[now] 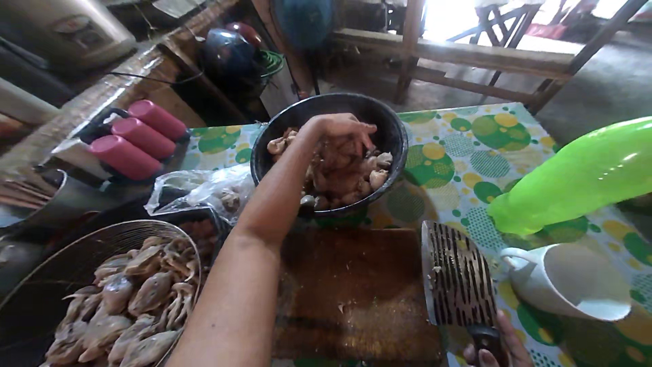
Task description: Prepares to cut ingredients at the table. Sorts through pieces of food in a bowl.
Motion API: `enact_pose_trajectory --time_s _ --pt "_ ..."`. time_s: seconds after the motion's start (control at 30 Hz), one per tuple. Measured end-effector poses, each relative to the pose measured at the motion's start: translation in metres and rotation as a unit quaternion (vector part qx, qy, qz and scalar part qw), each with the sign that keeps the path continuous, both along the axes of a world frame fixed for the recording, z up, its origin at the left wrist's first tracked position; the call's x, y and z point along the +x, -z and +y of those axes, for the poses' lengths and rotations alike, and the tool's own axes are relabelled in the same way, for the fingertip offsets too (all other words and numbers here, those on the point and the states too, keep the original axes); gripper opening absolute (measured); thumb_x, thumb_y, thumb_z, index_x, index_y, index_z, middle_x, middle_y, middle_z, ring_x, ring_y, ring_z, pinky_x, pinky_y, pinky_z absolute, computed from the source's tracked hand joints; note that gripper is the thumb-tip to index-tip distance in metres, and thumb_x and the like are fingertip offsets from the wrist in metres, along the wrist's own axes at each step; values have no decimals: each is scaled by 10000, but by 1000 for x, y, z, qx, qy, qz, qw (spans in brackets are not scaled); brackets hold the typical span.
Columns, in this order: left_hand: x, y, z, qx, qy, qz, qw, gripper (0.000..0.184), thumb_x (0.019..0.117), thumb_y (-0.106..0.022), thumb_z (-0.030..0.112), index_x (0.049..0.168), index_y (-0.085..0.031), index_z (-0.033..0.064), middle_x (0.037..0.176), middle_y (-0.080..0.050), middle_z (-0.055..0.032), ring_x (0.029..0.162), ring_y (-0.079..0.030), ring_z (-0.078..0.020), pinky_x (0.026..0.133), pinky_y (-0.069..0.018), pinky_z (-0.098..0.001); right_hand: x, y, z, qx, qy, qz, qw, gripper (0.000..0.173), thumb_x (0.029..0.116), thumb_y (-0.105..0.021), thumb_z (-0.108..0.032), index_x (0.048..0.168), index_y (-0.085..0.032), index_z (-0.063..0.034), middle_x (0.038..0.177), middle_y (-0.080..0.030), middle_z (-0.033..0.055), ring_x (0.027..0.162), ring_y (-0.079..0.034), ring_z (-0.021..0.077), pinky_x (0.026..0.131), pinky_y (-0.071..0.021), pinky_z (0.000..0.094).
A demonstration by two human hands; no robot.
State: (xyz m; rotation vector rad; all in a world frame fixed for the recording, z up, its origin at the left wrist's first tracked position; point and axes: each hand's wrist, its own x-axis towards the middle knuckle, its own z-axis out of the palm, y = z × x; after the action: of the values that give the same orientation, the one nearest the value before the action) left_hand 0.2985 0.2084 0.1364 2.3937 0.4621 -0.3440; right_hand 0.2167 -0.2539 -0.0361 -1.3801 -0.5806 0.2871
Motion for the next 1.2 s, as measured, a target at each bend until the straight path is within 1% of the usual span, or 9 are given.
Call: enact_pose_trajectory --time_s 0.1,0.2,0.33,0.43,0.57,0.67,0.83,1.03,1.2 --pt "-15 -13 6 -75 -69 -60 993 616 1122 -295 458 1098 -726 18 927 -733 -59 842 -686 -142 843 -553 -346 -1 -2 2 2 2 -5 1000 529 1059 -568 -203 1556 -392 -162 1267 -646 -154 799 -674 -52 667 -599 168" --pt "-22 -9 25 17 -104 -8 994 500 1102 -435 422 1092 -729 17 958 -730 -103 847 -687 -183 848 -558 -418 -3 -6 2 -13 7 -12 1000 540 1060 -536 -127 1550 -336 -22 1294 -613 -99 803 -665 -54 687 -601 182" --pt "-22 -10 19 59 -31 48 997 355 1031 -627 337 1173 -720 25 1092 -713 -151 983 -668 -226 948 -511 -473 -5 -7 2 -11 6 -3 1000 541 1066 -537 -157 1566 -341 -87 1263 -639 -145 793 -672 -59 669 -604 175" --pt "-24 -13 -1 45 5 58 997 341 1024 -637 337 1214 -722 67 1110 -721 -112 991 -671 -175 935 -520 -418 -7 -9 2 -8 8 -8 1000 552 1063 -536 -156 1553 -321 -19 1196 -650 -116 748 -658 -56 634 -596 173" --pt "-30 0 -11 104 42 -2 994 312 1049 -613 263 1294 -699 90 1249 -698 -156 1176 -654 -287 1061 -470 -527 -9 -8 3 -13 7 -8 1000 576 1050 -508 -91 1536 -256 87 1192 -642 -36 721 -649 -46 619 -590 177" --pt "-43 5 -25 239 66 107 963 422 1098 -456 388 1346 -674 126 1294 -668 -216 1246 -610 -403 1051 -426 -659 -9 -10 1 -29 3 -1 1000 600 1052 -501 -92 1536 -214 119 1075 -655 -14 670 -643 -28 592 -589 192" --pt "-78 -41 -72 253 97 254 928 315 1016 -634 398 1124 -783 142 1063 -730 -141 1047 -667 -319 918 -481 -595 -9 -13 1 -32 1 -7 999 596 1035 -479 -26 1528 -195 151 1124 -637 27 656 -632 -36 588 -581 183" --pt "-76 -60 -34 217 13 57 974 293 1059 -596 208 1281 -700 47 1220 -698 -193 1141 -662 -340 1022 -480 -558 -7 -13 1 -26 -13 1 1000 584 1042 -480 -45 1534 -206 111 1165 -642 -32 685 -640 -49 606 -585 179" --pt "-38 -14 21 250 -68 3 966 289 1027 -608 166 1251 -676 -4 1220 -666 -272 1179 -626 -443 1010 -458 -658 -6 -11 4 -27 -2 -24 999 612 1050 -503 -100 1521 -201 147 1264 -607 9 729 -642 -63 633 -589 174"
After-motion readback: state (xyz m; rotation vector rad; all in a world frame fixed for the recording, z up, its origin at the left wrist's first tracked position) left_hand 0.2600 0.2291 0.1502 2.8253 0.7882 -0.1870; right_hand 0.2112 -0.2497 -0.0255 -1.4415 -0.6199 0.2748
